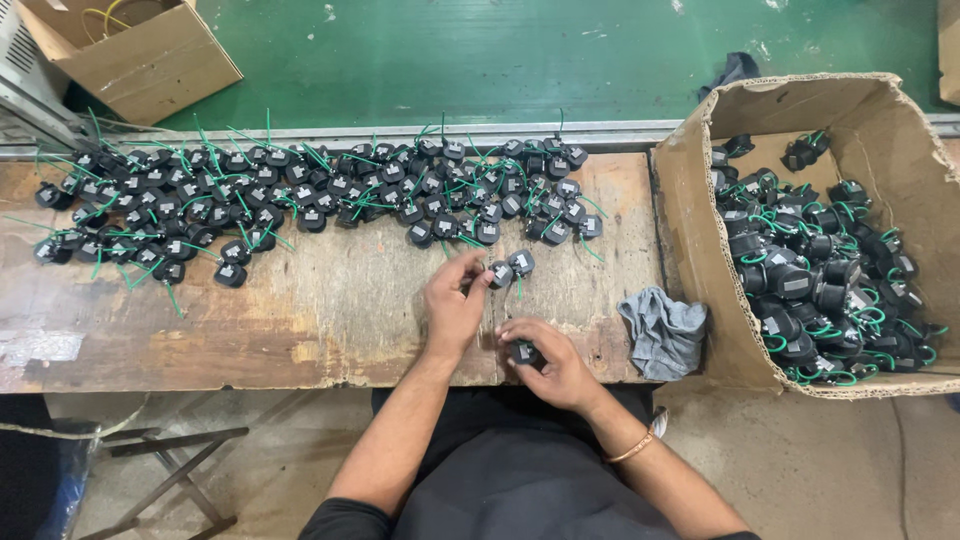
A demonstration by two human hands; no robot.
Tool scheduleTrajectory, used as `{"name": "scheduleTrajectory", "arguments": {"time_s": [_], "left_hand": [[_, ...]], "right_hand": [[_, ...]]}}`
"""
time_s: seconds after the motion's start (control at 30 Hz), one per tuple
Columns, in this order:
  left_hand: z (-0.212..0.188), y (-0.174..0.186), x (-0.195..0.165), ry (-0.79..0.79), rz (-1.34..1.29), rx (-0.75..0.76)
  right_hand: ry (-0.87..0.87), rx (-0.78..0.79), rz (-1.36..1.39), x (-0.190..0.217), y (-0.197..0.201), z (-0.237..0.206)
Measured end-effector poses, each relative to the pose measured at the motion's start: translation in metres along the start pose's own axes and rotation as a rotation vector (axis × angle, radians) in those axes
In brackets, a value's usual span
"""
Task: The person sits at a factory workbench covered with black plug bodies with green wire leads. They pick up a plug, twist and fold the wire leads with both fingers, then place the finished unit into a large cardboard box beside the bench, repeating this cycle.
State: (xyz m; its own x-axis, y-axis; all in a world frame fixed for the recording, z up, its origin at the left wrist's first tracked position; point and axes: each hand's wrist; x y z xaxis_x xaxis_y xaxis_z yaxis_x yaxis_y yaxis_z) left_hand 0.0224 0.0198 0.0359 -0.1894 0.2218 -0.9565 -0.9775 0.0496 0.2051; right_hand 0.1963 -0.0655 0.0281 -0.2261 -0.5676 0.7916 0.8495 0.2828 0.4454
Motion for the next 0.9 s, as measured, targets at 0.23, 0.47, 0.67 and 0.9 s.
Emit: {"name": "scheduleTrajectory", "arguments": {"time_s": [0.23,0.47,0.67,0.9], "left_hand": [[-0.029,0.012,-0.011,-0.350,-0.019,-0.037],[-0.042,0.004,-0.034,-0.606,0.014,0.282],[-0.040,0.020,-0.042,-0.667,-0.033,0.508],[-0.053,0.013,-0.029,-0.317,-0.095,0.433]], "right_hand": [[-0.246,-0.117,0.425,-0.010,-0.003,-0.006],[-0.254,0.010,0.307,-0.023,-0.005,-0.012],[-0.138,0.002,0.369,-0.023,0.000,-0.014],[-0.029,0.105,0.006,-0.008,0.002,-0.005]]}}
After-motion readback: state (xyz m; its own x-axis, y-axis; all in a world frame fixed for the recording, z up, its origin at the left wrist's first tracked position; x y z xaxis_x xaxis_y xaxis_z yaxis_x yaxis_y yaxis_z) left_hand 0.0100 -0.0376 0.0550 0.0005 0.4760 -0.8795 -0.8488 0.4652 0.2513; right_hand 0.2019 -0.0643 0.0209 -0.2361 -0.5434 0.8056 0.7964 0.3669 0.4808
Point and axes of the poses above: each hand's wrist, its own z-axis towards the middle knuckle, its own y-axis out of the back of the hand, x = y × z, and after that the axes turned 9 degrees about x, right-handed
